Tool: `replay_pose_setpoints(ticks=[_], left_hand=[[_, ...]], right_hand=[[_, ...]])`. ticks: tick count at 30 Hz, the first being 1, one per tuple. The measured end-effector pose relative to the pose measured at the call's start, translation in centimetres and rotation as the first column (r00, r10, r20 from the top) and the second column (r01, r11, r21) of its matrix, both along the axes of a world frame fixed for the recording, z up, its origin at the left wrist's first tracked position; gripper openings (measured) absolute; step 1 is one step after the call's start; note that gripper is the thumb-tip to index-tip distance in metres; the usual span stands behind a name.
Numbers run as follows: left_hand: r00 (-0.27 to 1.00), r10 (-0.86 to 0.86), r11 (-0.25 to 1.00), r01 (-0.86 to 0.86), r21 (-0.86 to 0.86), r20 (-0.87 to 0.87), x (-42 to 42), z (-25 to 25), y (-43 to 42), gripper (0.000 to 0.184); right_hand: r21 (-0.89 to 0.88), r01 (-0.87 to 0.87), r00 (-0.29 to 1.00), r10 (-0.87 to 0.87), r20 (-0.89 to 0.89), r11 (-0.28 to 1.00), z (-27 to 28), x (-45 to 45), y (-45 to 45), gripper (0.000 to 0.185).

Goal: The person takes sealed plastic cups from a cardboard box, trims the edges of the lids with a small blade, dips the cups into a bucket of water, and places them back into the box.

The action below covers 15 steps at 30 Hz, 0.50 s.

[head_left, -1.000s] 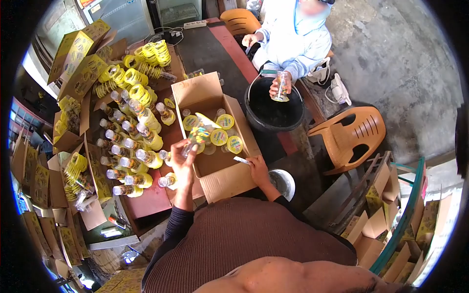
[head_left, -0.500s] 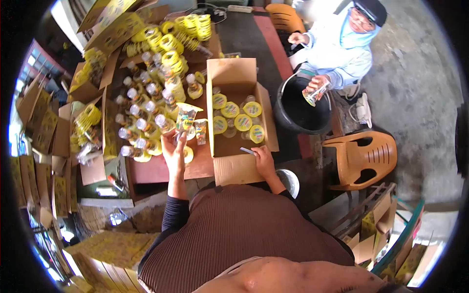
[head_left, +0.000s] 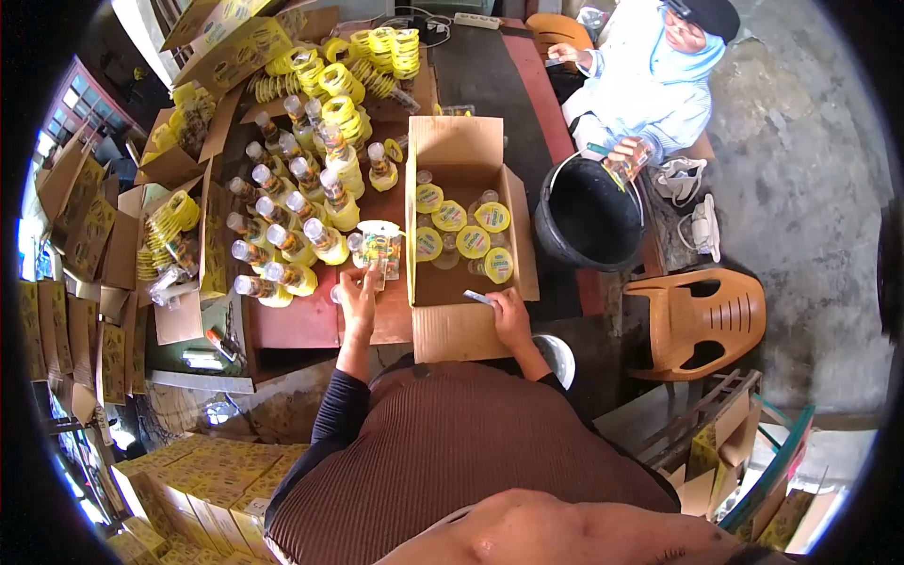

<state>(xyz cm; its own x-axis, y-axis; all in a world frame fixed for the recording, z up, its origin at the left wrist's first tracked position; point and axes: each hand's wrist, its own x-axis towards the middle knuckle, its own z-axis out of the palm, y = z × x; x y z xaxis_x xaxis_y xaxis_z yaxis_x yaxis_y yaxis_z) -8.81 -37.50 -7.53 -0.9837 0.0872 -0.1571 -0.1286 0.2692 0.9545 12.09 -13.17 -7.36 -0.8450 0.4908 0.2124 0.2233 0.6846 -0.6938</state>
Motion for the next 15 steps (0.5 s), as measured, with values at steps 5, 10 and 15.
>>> replay_pose_setpoints(ticks=[5,10,15], left_hand=[[0.996,-0.076,0.990,0.081,0.111,-0.054,-0.9,-2.3,2.4,0.047],[0.854,-0.185,0.976,0.099,-0.196,-0.486,-0.2,4.6,5.4,0.053],[0.582,-0.443,0.897,0.280,-0.343,-0.682,3.3,11.2,10.1,0.043]], right_hand=[[-0.048,-0.007,0.999,0.008,0.032,0.999,0.2,0.2,-0.1,0.016],[-0.071,0.007,1.000,-0.006,0.014,0.997,0.1,0.5,-0.1,0.016],[-0.207,0.109,0.989,-0.127,-0.079,0.972,0.8,1.2,0.1,0.015]])
